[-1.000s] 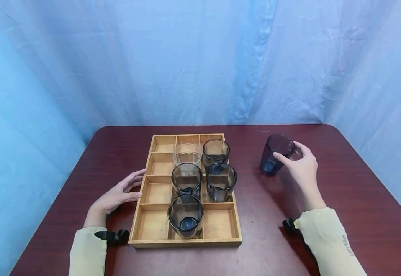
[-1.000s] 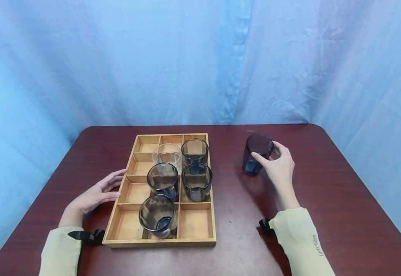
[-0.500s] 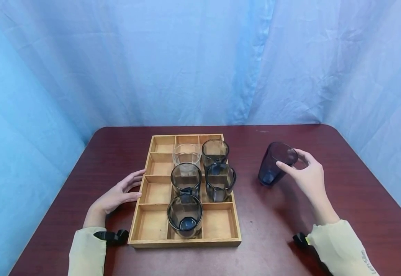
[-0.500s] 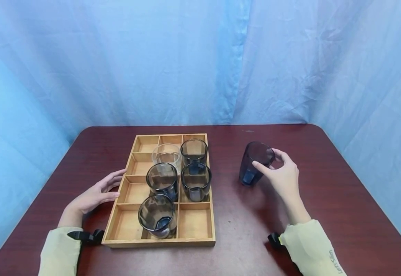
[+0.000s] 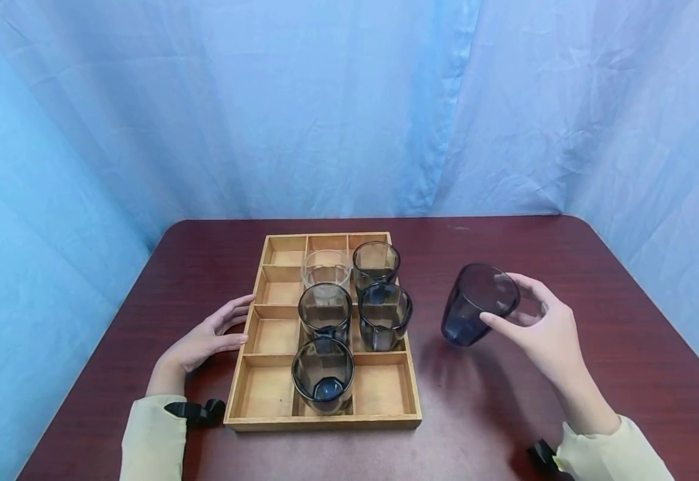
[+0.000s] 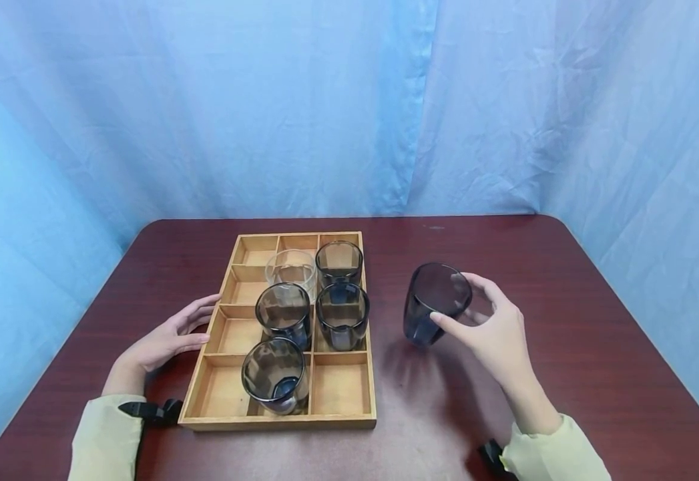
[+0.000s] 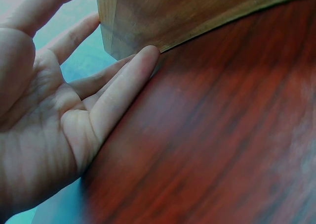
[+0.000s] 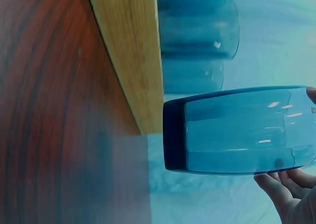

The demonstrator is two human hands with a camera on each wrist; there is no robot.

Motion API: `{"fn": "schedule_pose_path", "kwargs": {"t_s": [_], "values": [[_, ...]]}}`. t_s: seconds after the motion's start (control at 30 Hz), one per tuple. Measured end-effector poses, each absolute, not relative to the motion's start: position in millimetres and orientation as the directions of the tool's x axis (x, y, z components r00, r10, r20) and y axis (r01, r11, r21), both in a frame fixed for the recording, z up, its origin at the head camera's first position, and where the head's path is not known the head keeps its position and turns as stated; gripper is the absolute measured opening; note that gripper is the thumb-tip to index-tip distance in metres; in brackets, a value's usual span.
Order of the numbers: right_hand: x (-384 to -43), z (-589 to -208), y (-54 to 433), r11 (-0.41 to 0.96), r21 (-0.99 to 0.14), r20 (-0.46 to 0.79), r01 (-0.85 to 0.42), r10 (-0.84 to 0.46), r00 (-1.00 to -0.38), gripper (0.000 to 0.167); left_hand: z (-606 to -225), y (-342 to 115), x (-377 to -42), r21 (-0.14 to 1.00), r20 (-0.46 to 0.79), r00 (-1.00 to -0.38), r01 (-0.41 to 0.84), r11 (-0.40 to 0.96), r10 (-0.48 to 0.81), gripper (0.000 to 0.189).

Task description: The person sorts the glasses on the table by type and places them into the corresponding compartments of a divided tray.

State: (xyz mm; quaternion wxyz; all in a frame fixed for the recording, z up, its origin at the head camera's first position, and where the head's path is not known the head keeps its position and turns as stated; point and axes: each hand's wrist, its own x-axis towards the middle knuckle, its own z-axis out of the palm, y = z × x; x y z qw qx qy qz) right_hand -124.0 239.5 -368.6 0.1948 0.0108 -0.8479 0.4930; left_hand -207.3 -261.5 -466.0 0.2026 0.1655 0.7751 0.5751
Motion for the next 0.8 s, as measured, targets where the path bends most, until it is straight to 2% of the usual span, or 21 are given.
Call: {"fn": "schedule_pose_path", "kwargs": {"t_s": [0.43, 0.63, 0.8], "values": [[-100, -360, 212, 0.482, -0.818, 0.391, -0.314, 0.066, -0.918, 0.070, -466, -262, -208, 0.962, -0.118, -0.860, 0.025, 0.272, 0.496, 0.077], [-97, -366, 201, 0.285, -0.880, 0.411, -0.380, 0.057, -0.910, 0.073, -468, -262, -208, 0.960, -0.122, -0.860, 0.024, 0.278, 0.496, 0.077], [-95, -372, 193, 0.148, -0.885, 0.451, -0.442, 0.028, -0.892, 0.075, -469, -263, -209, 0.961, -0.125, -0.858, 0.020, 0.275, 0.499, 0.077]]}}
